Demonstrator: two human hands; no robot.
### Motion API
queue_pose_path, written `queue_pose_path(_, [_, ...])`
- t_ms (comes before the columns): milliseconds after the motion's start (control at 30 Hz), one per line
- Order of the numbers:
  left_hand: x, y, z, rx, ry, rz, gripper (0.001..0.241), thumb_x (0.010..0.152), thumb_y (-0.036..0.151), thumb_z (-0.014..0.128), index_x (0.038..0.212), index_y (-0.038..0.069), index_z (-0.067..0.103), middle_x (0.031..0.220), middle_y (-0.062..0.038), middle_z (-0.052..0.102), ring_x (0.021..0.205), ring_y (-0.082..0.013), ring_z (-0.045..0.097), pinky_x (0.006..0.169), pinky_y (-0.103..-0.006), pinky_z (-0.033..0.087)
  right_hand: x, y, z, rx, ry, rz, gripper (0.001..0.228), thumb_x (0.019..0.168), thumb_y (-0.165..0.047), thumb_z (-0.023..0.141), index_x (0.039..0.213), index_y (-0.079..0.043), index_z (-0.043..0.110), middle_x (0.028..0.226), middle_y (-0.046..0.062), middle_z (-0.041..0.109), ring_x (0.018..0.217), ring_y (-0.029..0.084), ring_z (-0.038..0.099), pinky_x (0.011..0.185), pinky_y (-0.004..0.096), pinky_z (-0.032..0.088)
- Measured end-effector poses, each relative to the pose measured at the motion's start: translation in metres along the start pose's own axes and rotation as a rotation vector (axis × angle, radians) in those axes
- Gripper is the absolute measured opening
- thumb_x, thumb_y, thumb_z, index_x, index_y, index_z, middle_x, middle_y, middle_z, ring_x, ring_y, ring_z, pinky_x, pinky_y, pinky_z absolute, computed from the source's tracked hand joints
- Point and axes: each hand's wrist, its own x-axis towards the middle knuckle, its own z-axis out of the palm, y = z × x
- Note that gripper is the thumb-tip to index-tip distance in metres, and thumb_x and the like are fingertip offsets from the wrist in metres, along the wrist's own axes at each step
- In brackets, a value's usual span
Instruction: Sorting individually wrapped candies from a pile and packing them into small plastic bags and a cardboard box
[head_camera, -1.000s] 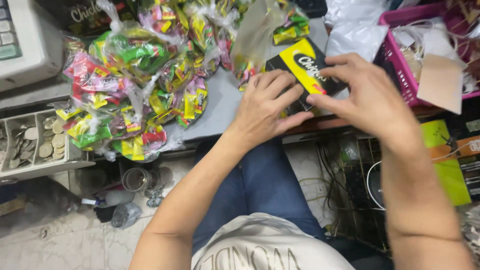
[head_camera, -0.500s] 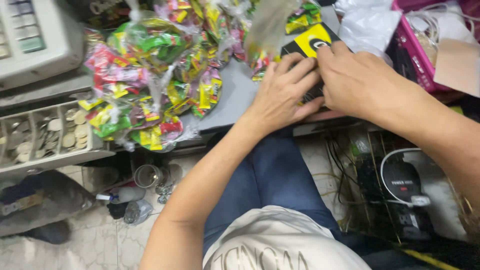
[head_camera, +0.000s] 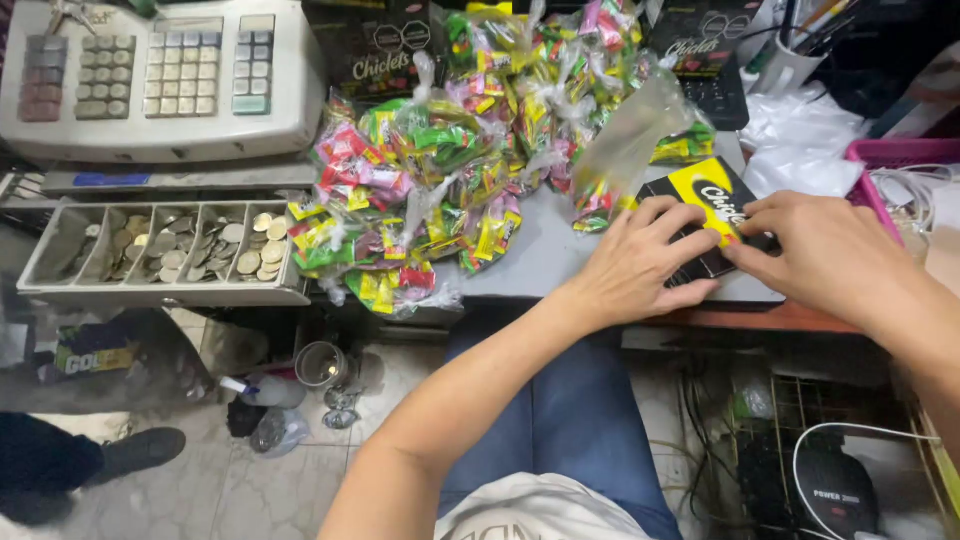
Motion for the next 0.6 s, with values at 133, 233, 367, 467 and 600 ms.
queue_pose_path(133, [0.001, 0.003, 0.0, -0.035, 0.033, -0.014, 0.037, 0.087, 0.044, 0.073, 0.11, 0.017, 0.063, 0.119, -0.007, 0.06, 0.111, -0.0321, 0.058, 0.081, -0.0425, 0.051, 0.006, -0.015, -0.005, -0.035, -0.075, 0.034, 0.039, 0.089, -0.044, 0.057, 0.104, -0.015, 0.079, 0.133, -0.004, 0.067, 0.114, 0.032, 0.07, 0.092, 0.049, 0.056])
queue_pose_path(233, [0.0, 0.005, 0.002, -0.01, -0.008, -0.033, 0.035, 0.088, 0.047, 0.069, 0.109, 0.019, 0.061, 0.12, -0.006, 0.059, 0.112, -0.032, 0.057, 0.077, -0.0438, 0.05, 0.017, -0.012, 0.023, -0.18, -0.088, 0.057, 0.04, 0.082, -0.032, 0.057, 0.106, -0.003, 0.067, 0.11, 0.022, 0.074, 0.099, 0.047, 0.074, 0.085, 0.053, 0.059])
queue_pose_path(367, [-0.002, 0.006, 0.01, -0.019, -0.03, -0.021, 0.035, 0.091, 0.043, 0.067, 0.116, 0.018, 0.062, 0.12, -0.006, 0.059, 0.114, -0.033, 0.057, 0.079, -0.0462, 0.049, 0.021, 0.003, 0.058, -0.432, 0.066, -0.188, 0.01, 0.082, -0.018, 0.061, 0.083, -0.019, 0.071, 0.085, 0.004, 0.071, 0.076, 0.027, 0.076, 0.066, 0.041, 0.06])
queue_pose_path(467, [-0.001, 0.011, 0.012, -0.035, -0.039, -0.023, 0.029, 0.089, 0.036, 0.069, 0.112, 0.019, 0.063, 0.119, -0.005, 0.06, 0.114, -0.0327, 0.057, 0.075, -0.0459, 0.046, 0.019, 0.016, 0.065, -0.456, 0.166, -0.178, 0.011, 0.085, -0.013, 0.059, 0.088, -0.02, 0.067, 0.084, 0.002, 0.069, 0.072, 0.026, 0.076, 0.061, 0.04, 0.06])
queue_pose_path(600, [0.001, 0.015, 0.008, 0.014, -0.059, -0.035, 0.031, 0.087, 0.035, 0.068, 0.115, 0.022, 0.062, 0.118, -0.003, 0.061, 0.114, -0.0309, 0.058, 0.071, -0.0439, 0.045, 0.009, 0.017, 0.044, -0.263, 0.163, -0.166, 0.027, 0.096, -0.029, 0.049, 0.082, -0.016, 0.067, 0.086, 0.008, 0.072, 0.081, 0.036, 0.072, 0.07, 0.048, 0.057])
